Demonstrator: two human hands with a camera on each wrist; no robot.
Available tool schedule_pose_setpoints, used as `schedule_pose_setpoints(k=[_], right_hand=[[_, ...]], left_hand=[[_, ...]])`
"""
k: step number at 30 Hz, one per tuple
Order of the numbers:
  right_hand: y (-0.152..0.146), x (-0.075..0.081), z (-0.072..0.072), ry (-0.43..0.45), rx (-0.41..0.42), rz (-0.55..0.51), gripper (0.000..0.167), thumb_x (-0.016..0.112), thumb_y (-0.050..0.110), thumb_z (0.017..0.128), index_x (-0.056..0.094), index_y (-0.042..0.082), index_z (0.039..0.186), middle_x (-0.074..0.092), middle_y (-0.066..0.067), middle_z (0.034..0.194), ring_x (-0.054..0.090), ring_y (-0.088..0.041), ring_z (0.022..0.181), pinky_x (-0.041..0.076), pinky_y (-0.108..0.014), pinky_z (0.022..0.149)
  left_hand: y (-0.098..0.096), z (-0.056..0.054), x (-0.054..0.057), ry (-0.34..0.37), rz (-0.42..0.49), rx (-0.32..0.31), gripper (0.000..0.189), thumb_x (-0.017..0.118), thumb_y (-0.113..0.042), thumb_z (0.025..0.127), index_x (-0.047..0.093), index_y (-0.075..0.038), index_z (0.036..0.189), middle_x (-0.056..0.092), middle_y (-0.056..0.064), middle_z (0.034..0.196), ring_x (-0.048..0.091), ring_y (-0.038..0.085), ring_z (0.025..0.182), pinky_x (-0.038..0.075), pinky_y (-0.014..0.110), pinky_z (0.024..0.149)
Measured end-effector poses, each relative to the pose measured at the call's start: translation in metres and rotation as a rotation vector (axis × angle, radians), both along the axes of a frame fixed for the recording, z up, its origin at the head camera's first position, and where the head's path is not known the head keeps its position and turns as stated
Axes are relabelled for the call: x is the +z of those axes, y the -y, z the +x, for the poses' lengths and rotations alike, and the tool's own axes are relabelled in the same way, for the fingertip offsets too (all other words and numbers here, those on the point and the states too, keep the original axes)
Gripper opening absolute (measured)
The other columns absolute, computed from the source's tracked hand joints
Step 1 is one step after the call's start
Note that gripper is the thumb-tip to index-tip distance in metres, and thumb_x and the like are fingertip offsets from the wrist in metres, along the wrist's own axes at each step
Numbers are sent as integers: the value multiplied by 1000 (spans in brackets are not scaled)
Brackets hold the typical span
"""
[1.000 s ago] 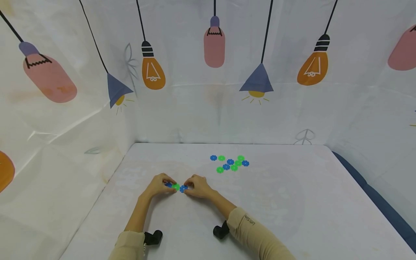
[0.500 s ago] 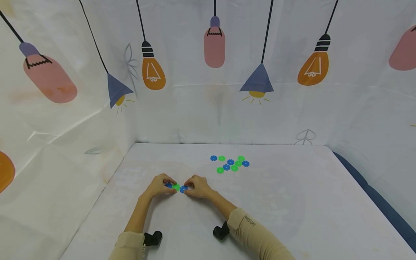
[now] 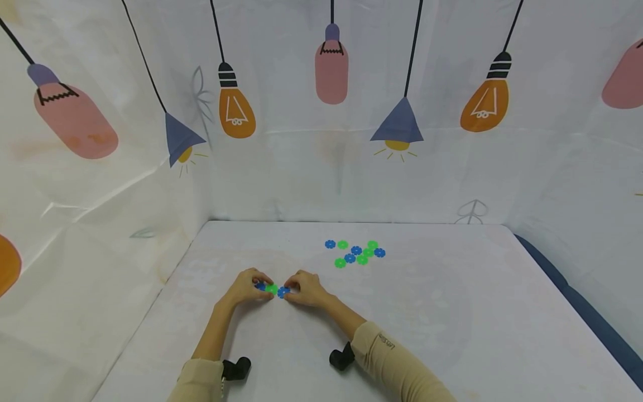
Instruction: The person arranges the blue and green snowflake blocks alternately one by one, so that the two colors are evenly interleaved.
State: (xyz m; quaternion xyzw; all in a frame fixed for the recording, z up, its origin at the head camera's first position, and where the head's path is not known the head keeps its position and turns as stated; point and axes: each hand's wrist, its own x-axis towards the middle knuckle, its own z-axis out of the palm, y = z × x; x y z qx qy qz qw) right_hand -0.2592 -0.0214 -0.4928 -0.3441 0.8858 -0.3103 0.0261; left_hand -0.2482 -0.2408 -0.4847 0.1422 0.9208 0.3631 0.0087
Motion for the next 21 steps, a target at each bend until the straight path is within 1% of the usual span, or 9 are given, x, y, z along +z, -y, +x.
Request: schedule_pose_setpoints(k=[3,10,16,21], right_hand=[[0,0,0,1,1,-5,25,70,24,82,70,9,102,60,-1,93,51,-10,83,35,-27,75],[0,-1,-1,-16,12,-4,24,70,25,82,71,9,101,61,0,92,50,-8,82,34,-24,72],[0,-1,-1,-17,7,-3,24,70,25,83,71,9,101,62,0,93,50,-8,83,34,-24,73],[0,-2,-2,-26,9,-6,24,71,25,82,71,9,100,62,0,92,50,-8,82,35,-24,72]], left_hand=[[0,0,0,4,3,1,32,83,-22,64,74,-7,90,59,5,88,52,21,84,44,39,74],[0,-1,0,13,-21,2,32,82,-23,65,74,-7,91,59,5,88,52,20,84,43,39,75],[0,-1,1,7,-6,-2,31,82,-22,65,74,-7,90,60,5,88,52,21,84,43,39,74],[0,-1,0,12,-11,4,31,82,-22,65,74,-7,90,59,5,88,52,21,85,44,39,75]])
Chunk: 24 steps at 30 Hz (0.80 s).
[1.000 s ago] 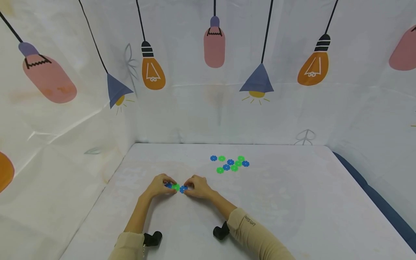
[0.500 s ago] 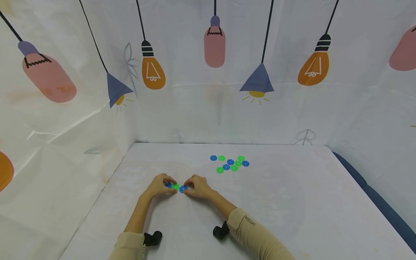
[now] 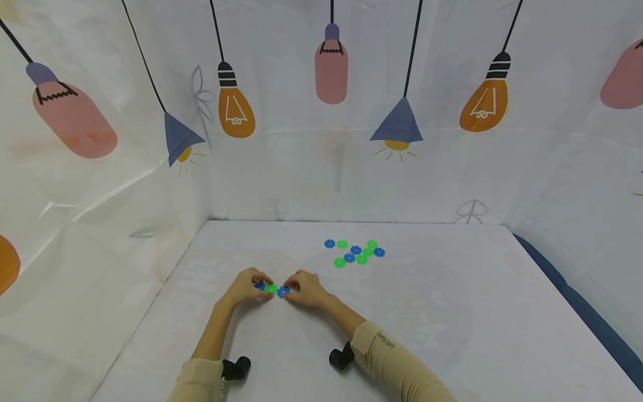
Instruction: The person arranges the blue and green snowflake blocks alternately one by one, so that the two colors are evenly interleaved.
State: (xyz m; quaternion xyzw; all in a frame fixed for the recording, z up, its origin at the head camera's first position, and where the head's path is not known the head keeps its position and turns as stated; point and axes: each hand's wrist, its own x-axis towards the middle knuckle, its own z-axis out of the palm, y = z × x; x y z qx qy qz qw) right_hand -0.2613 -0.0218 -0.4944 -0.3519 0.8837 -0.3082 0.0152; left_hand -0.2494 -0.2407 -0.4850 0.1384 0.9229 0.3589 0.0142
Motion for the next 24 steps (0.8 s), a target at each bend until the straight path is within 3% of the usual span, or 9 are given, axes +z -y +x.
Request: schedule_pose_setpoints(k=[24], right_hand=[[0,1,1,25,-8,-3,24,70,25,83,71,10,102,62,0,94,50,-9,84,33,-25,74]], left_hand=[[-1,1,1,-4,-5,7,31,82,-22,64,74,-7,90,59,4,87,51,20,83,43,38,74]])
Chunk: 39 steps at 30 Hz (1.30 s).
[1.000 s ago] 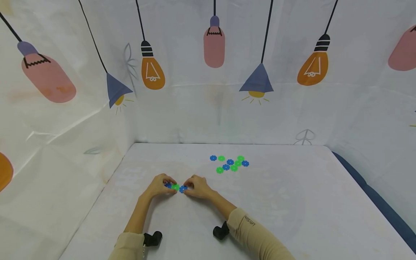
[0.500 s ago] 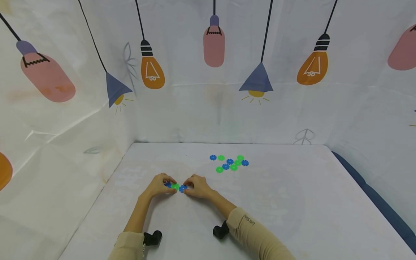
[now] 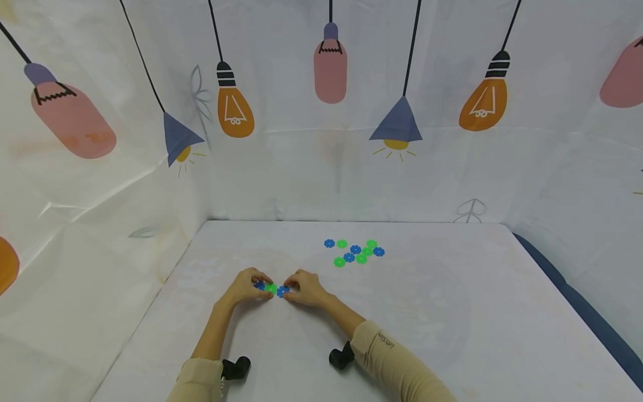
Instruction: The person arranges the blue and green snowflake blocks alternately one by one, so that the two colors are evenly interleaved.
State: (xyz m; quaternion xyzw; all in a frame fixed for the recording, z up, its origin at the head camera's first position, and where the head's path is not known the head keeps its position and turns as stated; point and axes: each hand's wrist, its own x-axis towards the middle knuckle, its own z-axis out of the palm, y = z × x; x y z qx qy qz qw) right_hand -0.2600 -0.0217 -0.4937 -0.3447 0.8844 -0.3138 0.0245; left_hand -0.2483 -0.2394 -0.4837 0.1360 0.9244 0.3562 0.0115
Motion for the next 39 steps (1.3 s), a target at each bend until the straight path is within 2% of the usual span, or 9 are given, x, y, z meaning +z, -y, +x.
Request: schedule_pose_setpoints(k=[17,27,39], right_hand=[[-2,0,1,-4,7,-5,24,70,25,84,70,9,102,60,-1,92,50,-10,83,34,-27,75],[-3,-3,-3,30,15,-14,27,70,24,84,69,10,107,60,-1,95,50,-9,85,35,-25,77],[-3,1,-2,24,21,-15,25,70,22,83,70,8,103,61,-2,94,50,-9,83,35,-24,75]], left_hand=[[0,-1,-2,5,22,4,30,83,-21,64,74,-7,89,58,5,87,52,21,84,43,37,74],[0,0,-1,12,17,7,30,83,-21,65,74,-7,90,58,5,87,52,21,84,43,37,74],[0,0,0,9,14,10,30,83,-21,64,74,-7,90,58,4,87,52,20,83,43,38,74]])
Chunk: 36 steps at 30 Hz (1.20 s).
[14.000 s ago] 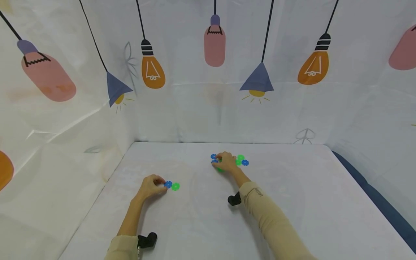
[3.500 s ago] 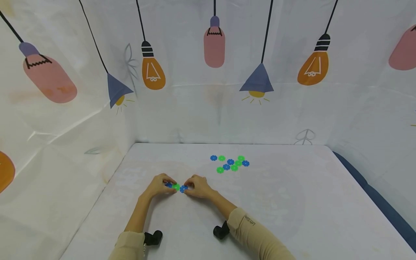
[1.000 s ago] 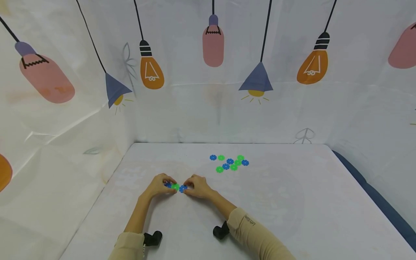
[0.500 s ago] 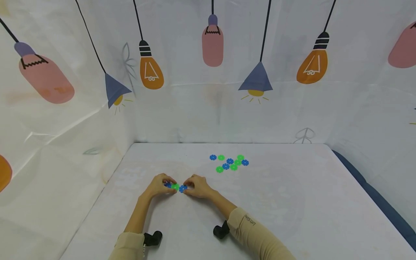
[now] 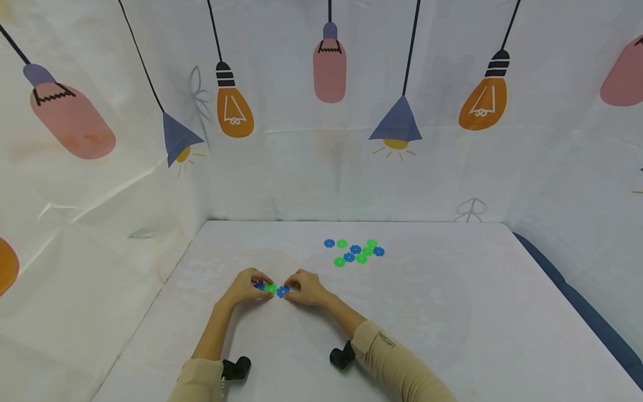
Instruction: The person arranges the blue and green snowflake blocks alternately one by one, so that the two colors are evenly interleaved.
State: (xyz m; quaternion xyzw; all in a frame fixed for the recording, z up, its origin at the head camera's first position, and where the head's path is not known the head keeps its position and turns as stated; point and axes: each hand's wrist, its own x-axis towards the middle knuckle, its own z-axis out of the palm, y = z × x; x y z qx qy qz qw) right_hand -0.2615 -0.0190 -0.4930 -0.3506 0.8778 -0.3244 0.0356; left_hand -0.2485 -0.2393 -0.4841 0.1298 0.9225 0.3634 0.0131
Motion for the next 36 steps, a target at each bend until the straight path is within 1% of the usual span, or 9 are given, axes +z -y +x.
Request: schedule_pose_setpoints(k=[9,19,27,36], right_hand=[[0,-2,-1,-6,-4,2,25,70,22,83,71,8,103,61,-2,94,51,-9,83,36,-24,75],[1,-1,-2,17,-10,8,25,70,23,83,70,8,104,61,-1,95,52,-10,86,37,-25,78],[1,-1,-3,2,-1,15,25,70,23,83,70,9,104,62,-1,96,54,-11,88,38,-27,79],[1,-1,-1,-3,-5,6,25,71,23,82,70,9,102,61,-1,93,52,-9,84,37,-25,76]], left_hand=[[0,0,0,2,4,4,30,83,-21,65,74,-7,90,59,5,88,52,21,84,44,39,75],[1,-1,2,7,-6,1,31,83,-21,65,74,-7,91,59,5,87,52,21,84,43,39,75],[1,-1,2,17,-10,3,31,83,-21,64,74,-7,91,59,5,89,52,22,86,44,41,76],[0,0,2,16,-15,5,31,83,-21,65,74,-7,91,60,5,89,52,22,85,44,40,76]])
